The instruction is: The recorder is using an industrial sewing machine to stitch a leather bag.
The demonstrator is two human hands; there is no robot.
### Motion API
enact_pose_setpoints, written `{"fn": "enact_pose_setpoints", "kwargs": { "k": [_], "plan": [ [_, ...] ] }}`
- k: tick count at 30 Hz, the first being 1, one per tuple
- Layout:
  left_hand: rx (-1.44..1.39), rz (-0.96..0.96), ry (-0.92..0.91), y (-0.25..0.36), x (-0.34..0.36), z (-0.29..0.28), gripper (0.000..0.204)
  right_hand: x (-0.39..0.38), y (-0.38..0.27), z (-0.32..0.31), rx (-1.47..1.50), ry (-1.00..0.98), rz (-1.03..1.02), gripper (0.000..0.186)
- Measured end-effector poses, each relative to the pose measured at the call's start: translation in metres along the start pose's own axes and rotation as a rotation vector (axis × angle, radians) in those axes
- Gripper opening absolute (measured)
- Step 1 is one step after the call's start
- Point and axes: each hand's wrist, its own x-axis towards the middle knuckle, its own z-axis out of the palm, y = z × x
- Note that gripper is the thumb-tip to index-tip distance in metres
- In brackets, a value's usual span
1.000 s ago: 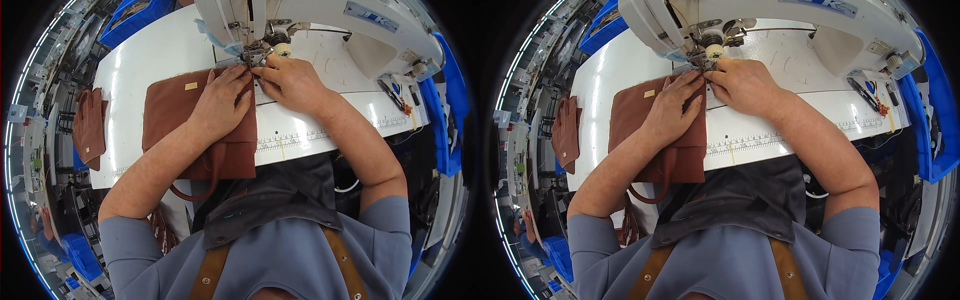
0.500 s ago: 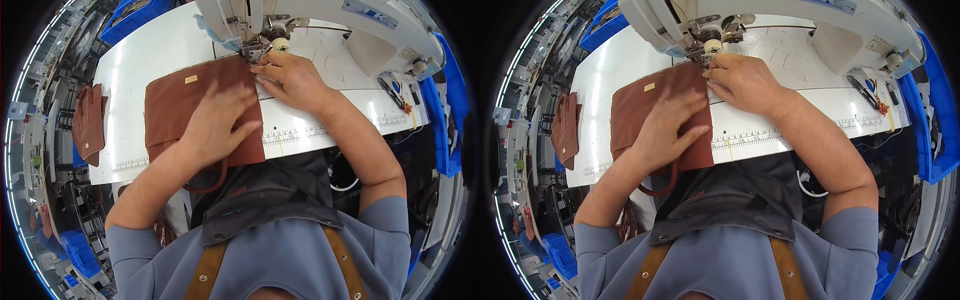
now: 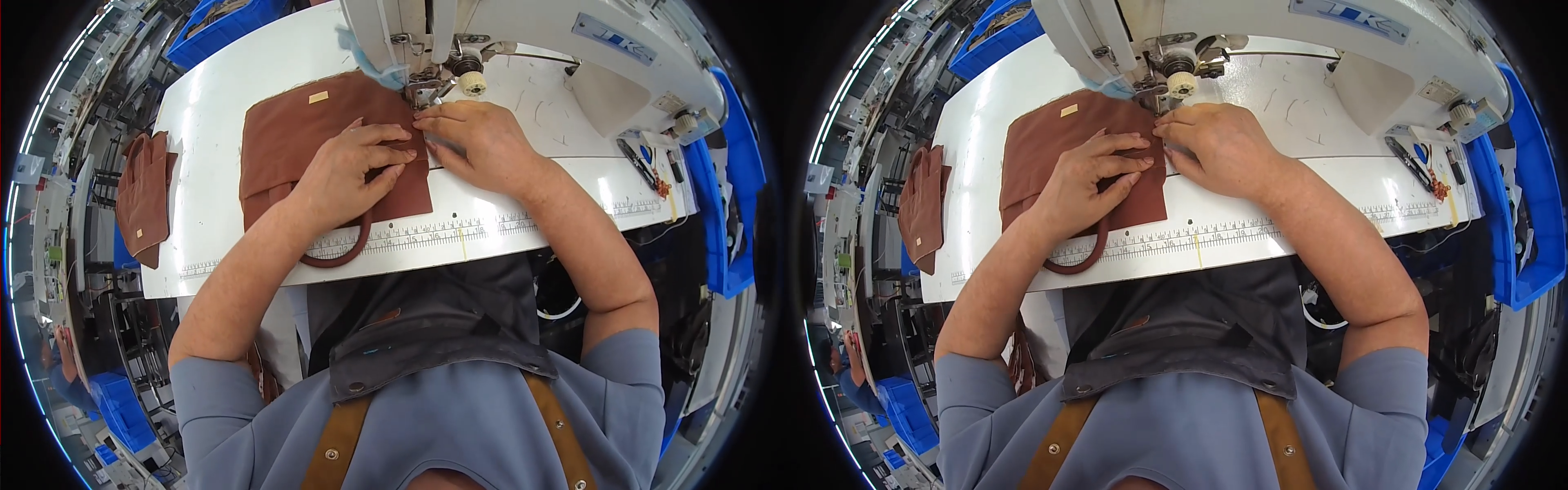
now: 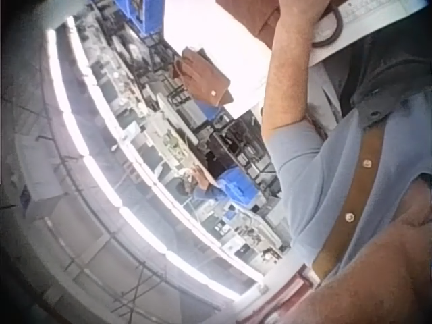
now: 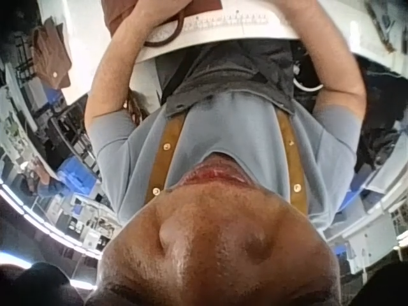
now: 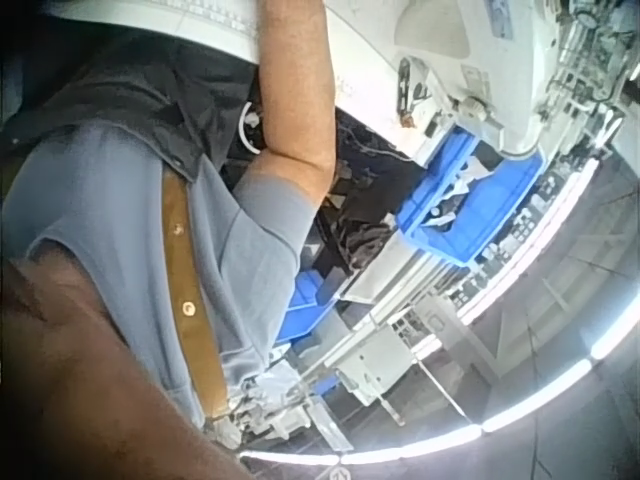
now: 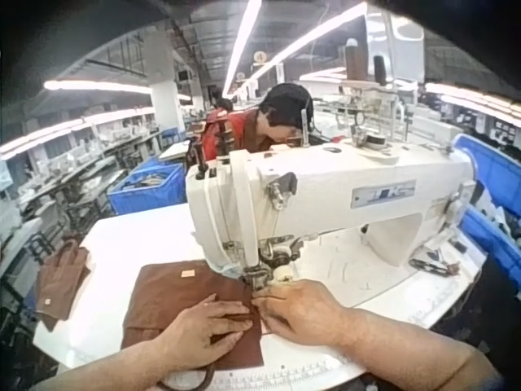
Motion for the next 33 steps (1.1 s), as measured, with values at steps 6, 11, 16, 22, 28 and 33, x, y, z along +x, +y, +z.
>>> {"fn": "enact_pose_setpoints", "kwargs": {
  "k": [6, 11, 16, 22, 28, 33],
  "plan": [
    [-0.037, 0.015, 0.039, -0.028, 0.024, -0.002, 0.023, 0.003, 0.000, -0.001, -0.021, 0.015, 0.003, 0.027],
    [-0.124, 0.008, 0.102, -0.054, 0.044, -0.005, 0.019, 0.005, -0.003, -0.003, -0.034, 0.000, 0.034, 0.027],
    [-0.202, -0.082, 0.110, -0.078, 0.060, -0.006, 0.018, 0.006, -0.002, -0.004, -0.055, -0.002, 0.038, 0.027],
    [-0.027, -0.151, -0.027, -0.086, 0.067, -0.015, 0.027, 0.004, 0.002, -0.006, -0.039, 0.052, 0.017, 0.023],
    [0.181, -0.091, -0.072, -0.079, 0.038, -0.012, 0.034, 0.005, 0.002, -0.007, -0.021, 0.064, 0.022, 0.024],
    [-0.066, 0.017, -0.289, -0.022, -0.040, -0.037, 0.035, 0.011, -0.007, -0.017, 0.049, -0.009, -0.108, 0.040]
  ]
}}
